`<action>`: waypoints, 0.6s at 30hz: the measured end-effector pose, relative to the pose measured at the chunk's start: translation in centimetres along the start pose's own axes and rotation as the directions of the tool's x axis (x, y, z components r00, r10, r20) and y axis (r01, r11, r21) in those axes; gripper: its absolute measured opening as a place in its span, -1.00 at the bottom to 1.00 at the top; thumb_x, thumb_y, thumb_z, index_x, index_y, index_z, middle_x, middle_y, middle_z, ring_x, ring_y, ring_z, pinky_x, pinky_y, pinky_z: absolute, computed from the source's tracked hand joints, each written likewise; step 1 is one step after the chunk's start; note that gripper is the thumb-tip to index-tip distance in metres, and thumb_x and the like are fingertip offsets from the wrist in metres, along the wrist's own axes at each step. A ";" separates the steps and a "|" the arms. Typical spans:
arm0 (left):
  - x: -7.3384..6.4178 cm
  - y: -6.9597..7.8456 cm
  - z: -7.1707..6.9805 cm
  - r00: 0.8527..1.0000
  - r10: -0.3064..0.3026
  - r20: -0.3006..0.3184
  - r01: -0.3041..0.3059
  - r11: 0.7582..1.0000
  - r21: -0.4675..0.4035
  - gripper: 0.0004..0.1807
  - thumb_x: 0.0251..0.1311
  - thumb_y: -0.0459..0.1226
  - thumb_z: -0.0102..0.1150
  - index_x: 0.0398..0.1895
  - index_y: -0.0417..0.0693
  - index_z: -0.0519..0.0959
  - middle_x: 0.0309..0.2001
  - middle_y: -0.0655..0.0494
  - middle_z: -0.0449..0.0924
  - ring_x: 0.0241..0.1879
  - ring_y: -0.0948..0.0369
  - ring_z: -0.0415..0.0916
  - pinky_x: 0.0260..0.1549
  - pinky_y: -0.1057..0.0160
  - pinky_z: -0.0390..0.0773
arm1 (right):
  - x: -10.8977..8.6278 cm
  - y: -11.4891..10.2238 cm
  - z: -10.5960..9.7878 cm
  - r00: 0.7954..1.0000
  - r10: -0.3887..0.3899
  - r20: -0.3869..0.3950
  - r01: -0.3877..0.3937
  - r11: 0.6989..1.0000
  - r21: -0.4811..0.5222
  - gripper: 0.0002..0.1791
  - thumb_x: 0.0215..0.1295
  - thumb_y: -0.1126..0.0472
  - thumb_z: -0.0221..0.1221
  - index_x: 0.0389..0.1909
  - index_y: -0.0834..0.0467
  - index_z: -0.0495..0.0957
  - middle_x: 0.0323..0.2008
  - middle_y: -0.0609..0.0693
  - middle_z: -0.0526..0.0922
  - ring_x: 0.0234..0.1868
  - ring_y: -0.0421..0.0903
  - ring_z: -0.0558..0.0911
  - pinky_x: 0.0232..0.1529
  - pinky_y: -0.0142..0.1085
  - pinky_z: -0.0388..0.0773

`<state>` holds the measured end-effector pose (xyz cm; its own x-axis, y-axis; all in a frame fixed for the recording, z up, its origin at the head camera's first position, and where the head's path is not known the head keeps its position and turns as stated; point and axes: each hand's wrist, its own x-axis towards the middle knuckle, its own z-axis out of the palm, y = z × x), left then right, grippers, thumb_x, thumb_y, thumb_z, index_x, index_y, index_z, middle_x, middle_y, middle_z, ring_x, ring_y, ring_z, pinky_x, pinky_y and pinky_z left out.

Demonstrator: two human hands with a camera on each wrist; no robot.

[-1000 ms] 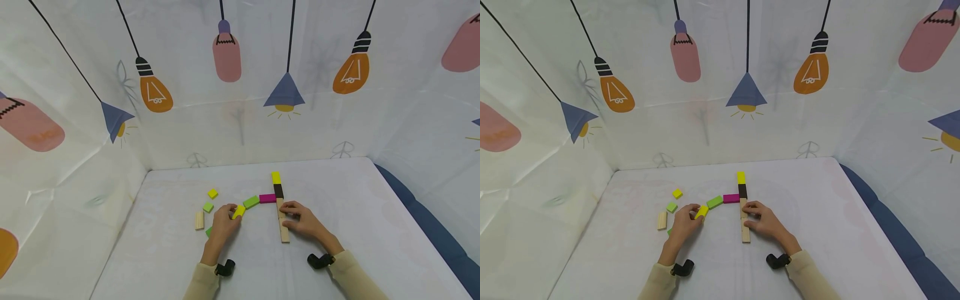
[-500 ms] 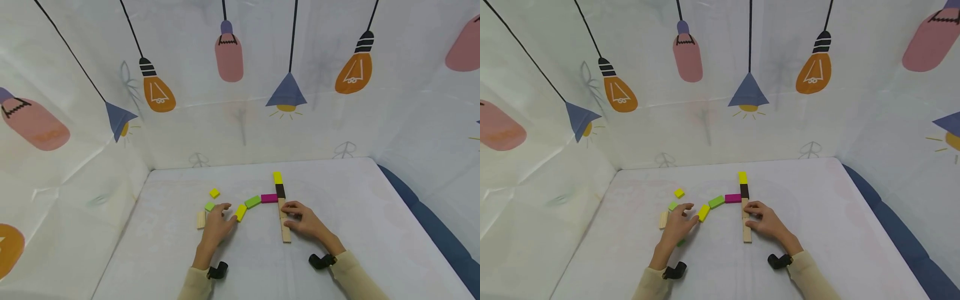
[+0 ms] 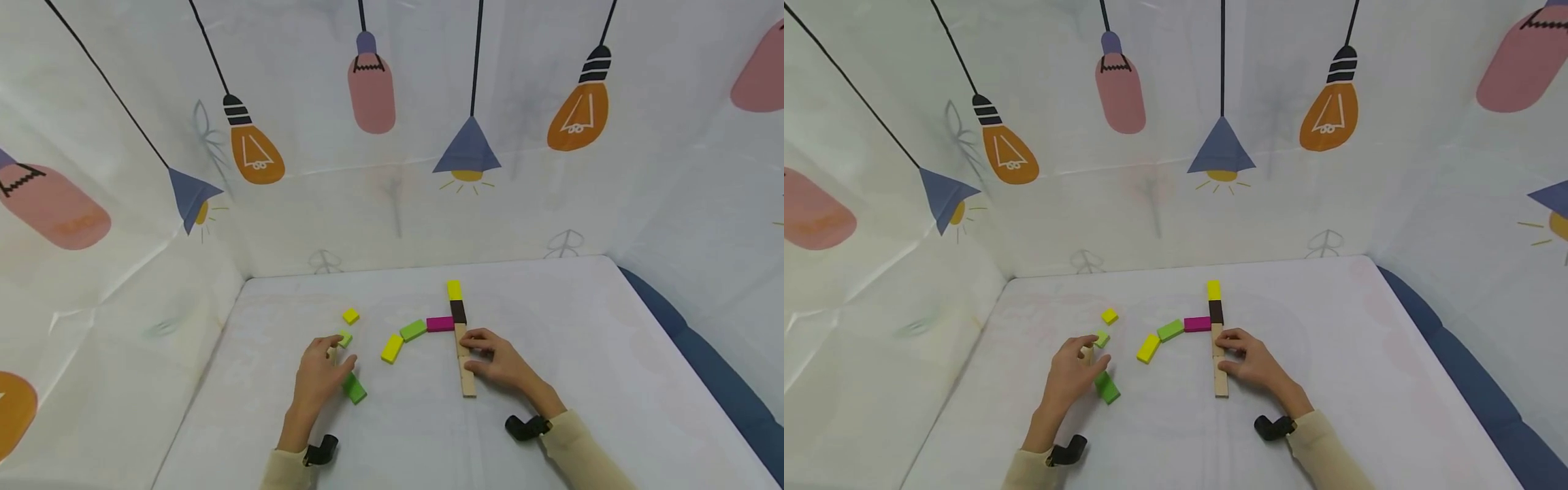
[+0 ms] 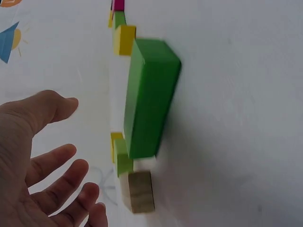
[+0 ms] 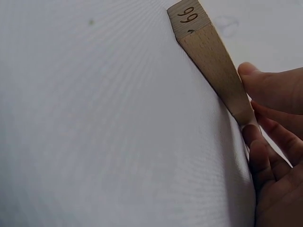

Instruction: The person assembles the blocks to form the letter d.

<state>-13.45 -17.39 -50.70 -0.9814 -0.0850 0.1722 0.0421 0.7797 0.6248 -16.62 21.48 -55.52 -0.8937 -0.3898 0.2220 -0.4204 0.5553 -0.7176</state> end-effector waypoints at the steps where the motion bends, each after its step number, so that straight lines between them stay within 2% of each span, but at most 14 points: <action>1: 0.0 -0.4 -0.2 1.000 -0.002 -0.007 0.002 1.000 0.009 -0.48 0.10 -0.10 0.52 0.11 -0.10 0.68 0.01 -0.07 0.66 -0.08 0.00 0.62 -0.17 0.00 0.65 | 0.0 0.0 0.0 1.000 0.001 0.000 -0.001 1.000 0.001 -0.52 0.19 0.12 0.46 0.13 0.18 0.71 0.14 0.04 0.63 0.20 0.12 0.60 0.18 -0.04 0.60; 6: -0.4 -2.3 -0.8 0.999 -0.047 -0.019 0.048 0.997 0.059 -0.47 0.08 -0.08 0.52 0.09 -0.12 0.67 -0.04 -0.08 0.65 -0.16 0.03 0.57 -0.29 0.07 0.59 | 0.0 -0.1 0.1 1.000 0.004 0.010 -0.004 1.000 0.003 -0.52 0.19 0.13 0.46 0.13 0.18 0.71 0.14 0.04 0.63 0.20 0.12 0.59 0.19 -0.04 0.60; 10: -0.5 -3.5 -1.1 0.995 -0.104 -0.002 0.104 0.990 0.091 -0.42 0.10 -0.10 0.47 0.15 -0.19 0.62 -0.05 -0.14 0.62 -0.14 -0.02 0.56 -0.25 -0.01 0.59 | 0.0 -0.2 0.1 1.000 -0.001 0.008 0.001 1.000 0.006 -0.51 0.19 0.13 0.47 0.13 0.21 0.70 0.14 0.06 0.63 0.20 0.13 0.59 0.19 -0.02 0.59; 13: -0.5 -4.1 -1.2 0.991 -0.131 0.015 0.129 0.987 0.095 -0.38 0.11 -0.09 0.44 0.18 -0.25 0.58 -0.09 -0.16 0.61 -0.15 -0.02 0.55 -0.19 -0.04 0.57 | 0.0 -0.2 0.0 1.000 0.002 0.006 -0.002 1.000 0.005 -0.52 0.19 0.14 0.46 0.13 0.20 0.70 0.16 0.08 0.63 0.22 0.15 0.59 0.19 -0.01 0.59; 18: -0.2 -4.5 -1.3 0.989 -0.142 0.045 0.138 0.988 0.072 -0.38 0.12 -0.10 0.44 0.17 -0.30 0.57 -0.20 -0.08 0.62 -0.27 0.08 0.48 -0.26 0.13 0.50 | 0.1 -0.1 0.1 1.000 -0.004 0.003 0.004 1.000 0.013 -0.53 0.20 0.14 0.46 0.13 0.19 0.70 0.17 0.09 0.62 0.23 0.16 0.58 0.20 0.04 0.57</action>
<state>-13.23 -21.71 -52.53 -0.9848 -0.1668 0.0476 -0.1077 0.8031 0.5861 -16.68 21.34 -55.51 -0.8917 -0.3940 0.2226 -0.4217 0.5446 -0.7250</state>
